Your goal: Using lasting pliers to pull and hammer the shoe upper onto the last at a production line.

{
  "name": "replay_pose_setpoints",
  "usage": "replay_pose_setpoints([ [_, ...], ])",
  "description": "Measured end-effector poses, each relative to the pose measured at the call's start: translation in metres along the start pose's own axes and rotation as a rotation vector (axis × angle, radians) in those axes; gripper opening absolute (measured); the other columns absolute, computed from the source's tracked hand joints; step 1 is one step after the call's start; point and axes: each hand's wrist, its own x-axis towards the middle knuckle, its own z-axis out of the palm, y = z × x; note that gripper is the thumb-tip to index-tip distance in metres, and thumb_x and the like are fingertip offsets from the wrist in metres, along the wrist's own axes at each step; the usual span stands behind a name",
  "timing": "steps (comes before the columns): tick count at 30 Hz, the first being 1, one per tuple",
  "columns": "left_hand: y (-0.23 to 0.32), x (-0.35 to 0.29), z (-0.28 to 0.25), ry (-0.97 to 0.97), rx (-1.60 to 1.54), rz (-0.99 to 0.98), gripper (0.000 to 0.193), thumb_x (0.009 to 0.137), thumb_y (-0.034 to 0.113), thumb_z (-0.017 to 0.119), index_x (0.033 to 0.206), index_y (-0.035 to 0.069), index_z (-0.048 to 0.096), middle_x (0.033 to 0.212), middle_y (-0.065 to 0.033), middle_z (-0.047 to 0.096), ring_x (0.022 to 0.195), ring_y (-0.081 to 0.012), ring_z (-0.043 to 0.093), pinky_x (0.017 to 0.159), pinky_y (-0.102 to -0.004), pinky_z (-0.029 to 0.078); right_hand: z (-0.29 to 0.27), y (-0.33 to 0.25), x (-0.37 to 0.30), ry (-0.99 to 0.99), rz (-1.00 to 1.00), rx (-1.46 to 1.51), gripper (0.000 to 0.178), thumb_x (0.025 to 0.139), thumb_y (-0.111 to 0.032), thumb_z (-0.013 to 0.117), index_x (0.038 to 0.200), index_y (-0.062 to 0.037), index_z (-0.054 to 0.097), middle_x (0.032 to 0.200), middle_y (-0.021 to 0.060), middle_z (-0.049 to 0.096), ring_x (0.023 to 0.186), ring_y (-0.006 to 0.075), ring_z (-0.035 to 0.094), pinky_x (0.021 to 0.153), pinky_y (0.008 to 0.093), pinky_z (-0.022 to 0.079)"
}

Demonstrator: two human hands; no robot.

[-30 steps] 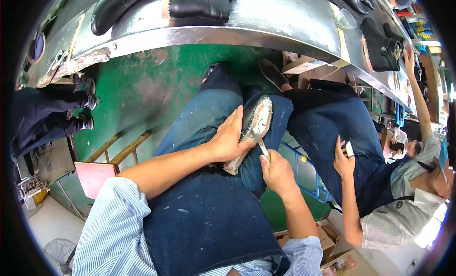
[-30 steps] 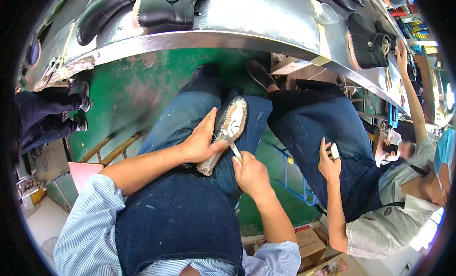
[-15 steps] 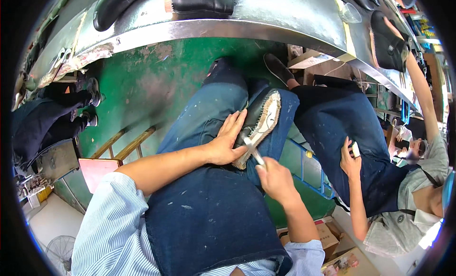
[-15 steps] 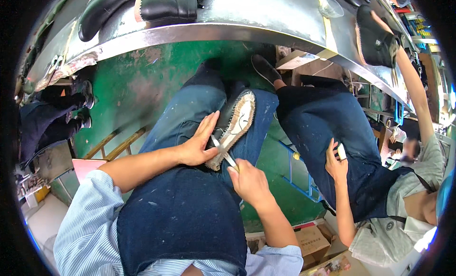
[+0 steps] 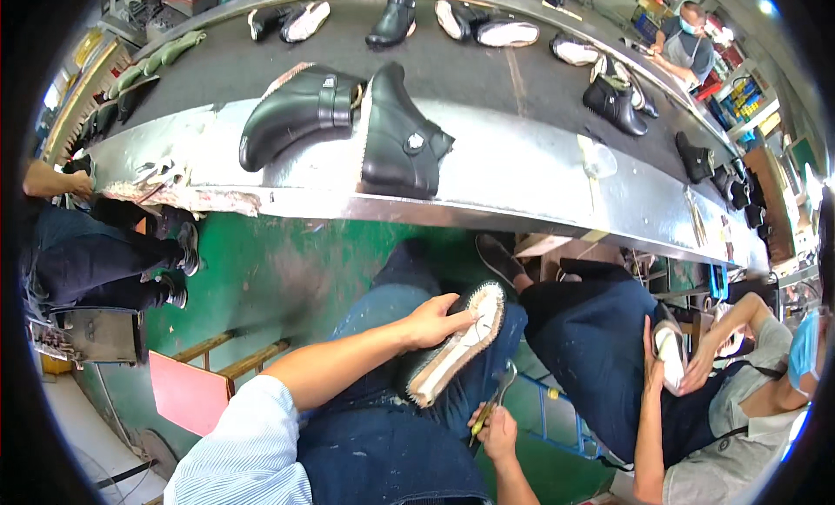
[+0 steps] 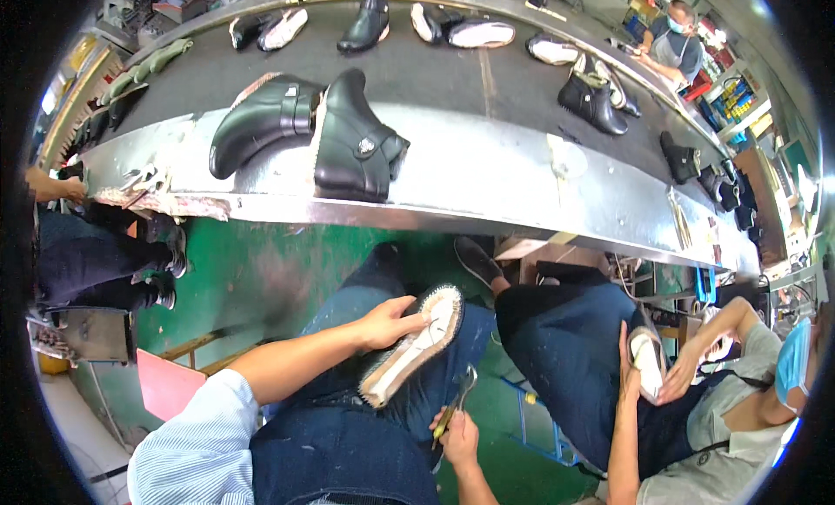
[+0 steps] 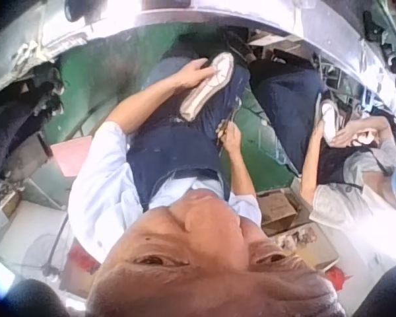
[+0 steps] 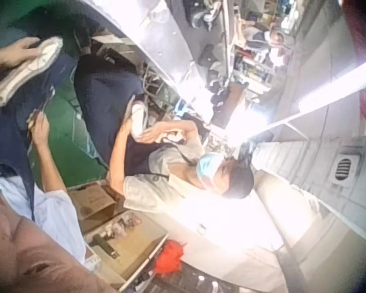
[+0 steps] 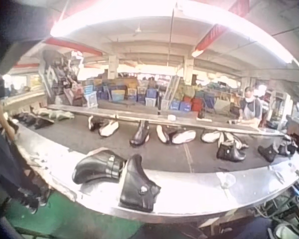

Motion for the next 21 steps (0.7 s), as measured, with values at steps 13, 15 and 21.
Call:
replay_pose_setpoints([
  [13, 0.392, 0.15, -0.098, 0.372, 1.338, 0.618, 0.051, 0.085, 0.041, 0.064, 0.113, -0.001, 0.058, 0.096, -0.0227, 0.067, 0.089, -0.0362, 0.065, 0.08, -0.0431, 0.051, -0.01, -0.024, 0.068, -0.078, 0.286, 0.039, 0.053, 0.107, -0.038, 0.035, 0.11, 0.0102, 0.057, 0.088, 0.0174, 0.068, 0.073, 0.0247, 0.07, 0.064, 0.0319, 0.057],
  [15, 0.378, 0.213, -0.121, 0.459, 1.725, 0.776, 0.058, 0.083, 0.047, 0.065, 0.115, -0.001, 0.057, 0.107, -0.0208, 0.066, 0.104, -0.0348, 0.062, 0.091, -0.043, 0.047, -0.015, -0.021, 0.078, -0.093, 0.304, 0.029, 0.053, 0.107, -0.037, 0.034, 0.109, 0.0104, 0.057, 0.089, 0.0178, 0.068, 0.074, 0.0257, 0.07, 0.065, 0.033, 0.057],
  [21, 0.271, 0.325, -0.16, 0.397, 2.08, 0.547, 0.055, 0.093, 0.047, 0.051, 0.12, -0.001, 0.061, 0.111, -0.0176, 0.064, 0.111, -0.032, 0.057, 0.098, -0.0418, 0.039, -0.008, -0.063, 0.111, -0.07, 0.361, 0.108, 0.05, 0.103, -0.043, 0.044, 0.107, 0.0039, 0.062, 0.083, 0.0114, 0.067, 0.068, 0.0197, 0.065, 0.062, 0.031, 0.053],
])
